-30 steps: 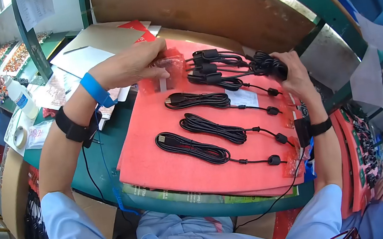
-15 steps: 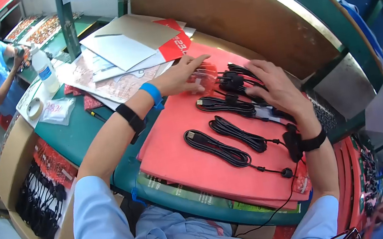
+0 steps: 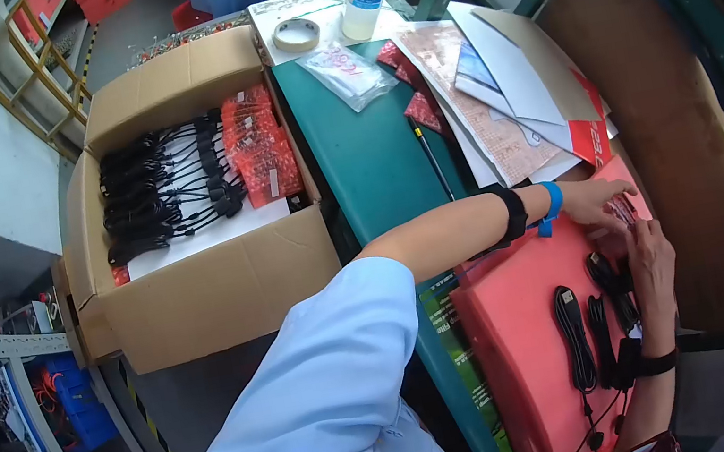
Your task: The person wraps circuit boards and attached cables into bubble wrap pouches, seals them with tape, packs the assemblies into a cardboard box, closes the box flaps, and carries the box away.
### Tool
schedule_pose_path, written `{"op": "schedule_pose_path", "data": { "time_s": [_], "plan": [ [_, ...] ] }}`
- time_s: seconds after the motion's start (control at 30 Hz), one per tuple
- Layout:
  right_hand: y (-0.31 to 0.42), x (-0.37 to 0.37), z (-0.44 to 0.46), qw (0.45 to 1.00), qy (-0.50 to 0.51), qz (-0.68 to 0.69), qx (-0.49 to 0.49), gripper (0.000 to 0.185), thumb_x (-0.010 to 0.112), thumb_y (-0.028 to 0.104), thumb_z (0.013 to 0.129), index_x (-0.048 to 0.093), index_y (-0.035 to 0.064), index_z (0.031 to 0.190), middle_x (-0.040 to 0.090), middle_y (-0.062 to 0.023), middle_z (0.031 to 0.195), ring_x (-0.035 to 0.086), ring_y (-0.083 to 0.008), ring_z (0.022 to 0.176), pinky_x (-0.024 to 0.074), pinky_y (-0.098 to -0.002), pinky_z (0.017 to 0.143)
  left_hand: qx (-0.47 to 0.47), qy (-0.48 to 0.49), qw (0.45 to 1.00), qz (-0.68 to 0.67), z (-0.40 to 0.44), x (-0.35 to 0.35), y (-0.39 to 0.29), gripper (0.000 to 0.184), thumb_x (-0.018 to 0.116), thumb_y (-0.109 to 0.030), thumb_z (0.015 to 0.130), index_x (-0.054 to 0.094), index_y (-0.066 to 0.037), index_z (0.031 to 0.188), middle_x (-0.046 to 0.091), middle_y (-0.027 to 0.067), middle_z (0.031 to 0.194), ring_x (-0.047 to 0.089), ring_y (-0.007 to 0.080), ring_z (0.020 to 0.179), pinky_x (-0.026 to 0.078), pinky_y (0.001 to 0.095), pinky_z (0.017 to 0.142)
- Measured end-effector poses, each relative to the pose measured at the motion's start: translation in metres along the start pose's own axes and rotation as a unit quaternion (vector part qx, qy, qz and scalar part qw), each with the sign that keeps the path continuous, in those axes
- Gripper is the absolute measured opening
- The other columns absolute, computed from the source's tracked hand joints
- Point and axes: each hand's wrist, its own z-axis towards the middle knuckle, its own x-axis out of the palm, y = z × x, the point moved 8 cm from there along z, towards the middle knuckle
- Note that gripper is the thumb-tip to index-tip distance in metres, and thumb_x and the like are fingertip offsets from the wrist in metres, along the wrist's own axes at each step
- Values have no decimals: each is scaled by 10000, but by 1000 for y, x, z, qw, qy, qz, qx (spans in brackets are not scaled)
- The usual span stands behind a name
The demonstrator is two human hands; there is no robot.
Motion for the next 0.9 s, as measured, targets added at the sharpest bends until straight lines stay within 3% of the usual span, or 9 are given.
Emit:
{"op": "schedule_pose_path", "data": {
  "time_s": [0.1,0.23,0.27,0.37,0.47,0.6,0.77,0.83,0.9],
  "plan": [
    [11,-25,-2,989,-108,65,-72,578,701,228,803,464,-12,1273,565,-232,1139,568,-403,1041,498,-445,824,128,-94,986,48,8,0,1,737,683,-282,867,289,-1,1423,537,256,1250,577,389,1097,474,408,917],
    [25,-10,14,978,-25,188,-90,1029,839,379,640,286,-86,1374,527,-279,1177,535,-434,1078,452,-455,931,-41,1,999,6,-4,5,13,880,628,-309,915,53,38,1484,435,340,1337,530,327,1200,410,356,1007],
    [27,3,19,974,-85,163,-135,1102,834,422,648,220,-90,1406,497,-272,1190,543,-428,1053,452,-447,926,-32,-1,999,18,-3,5,18,919,628,-307,917,-1,43,1489,432,327,1346,489,306,1246,382,327,1031],
    [9,11,23,966,-97,234,-56,1009,823,458,649,331,-93,1336,467,-261,1202,558,-410,1031,459,-437,904,-45,35,998,-40,-9,10,25,898,595,-295,948,-41,13,1503,394,259,1414,436,251,1284,337,325,1068],
    [12,14,20,961,72,266,-31,843,836,444,637,460,-73,1187,513,-244,1153,569,-386,1022,467,-427,885,-43,66,994,-71,-17,12,6,902,589,-306,954,-56,3,1504,369,249,1436,405,243,1308,316,324,1084],
    [26,6,23,986,70,150,-31,668,808,447,689,511,-19,1063,578,-229,1048,592,-345,984,467,-426,843,-62,67,991,-101,-22,17,13,914,584,-330,958,-72,-6,1505,339,241,1459,361,240,1341,283,314,1104],
    [19,14,21,979,43,197,-13,593,820,354,692,519,-18,1042,634,-196,946,631,-361,917,506,-396,815,-75,57,993,-69,-22,14,13,955,613,-361,934,-54,24,1497,311,260,1465,360,295,1348,283,322,1109],
    [1,-2,17,946,-19,323,-28,516,801,295,730,521,-15,1032,652,-165,952,650,-309,877,514,-373,780,4,-5,986,166,-19,-3,-7,959,624,-347,931,-69,-16,1506,272,266,1485,357,320,1354,308,350,1102],
    [-41,-31,-1,858,-95,504,-19,438,782,237,770,533,-7,1035,663,-115,971,652,-228,849,516,-338,743,-66,0,995,-73,-26,-16,-32,934,635,-317,927,-43,-69,1520,251,267,1493,357,332,1357,351,374,1080]
  ]
}}
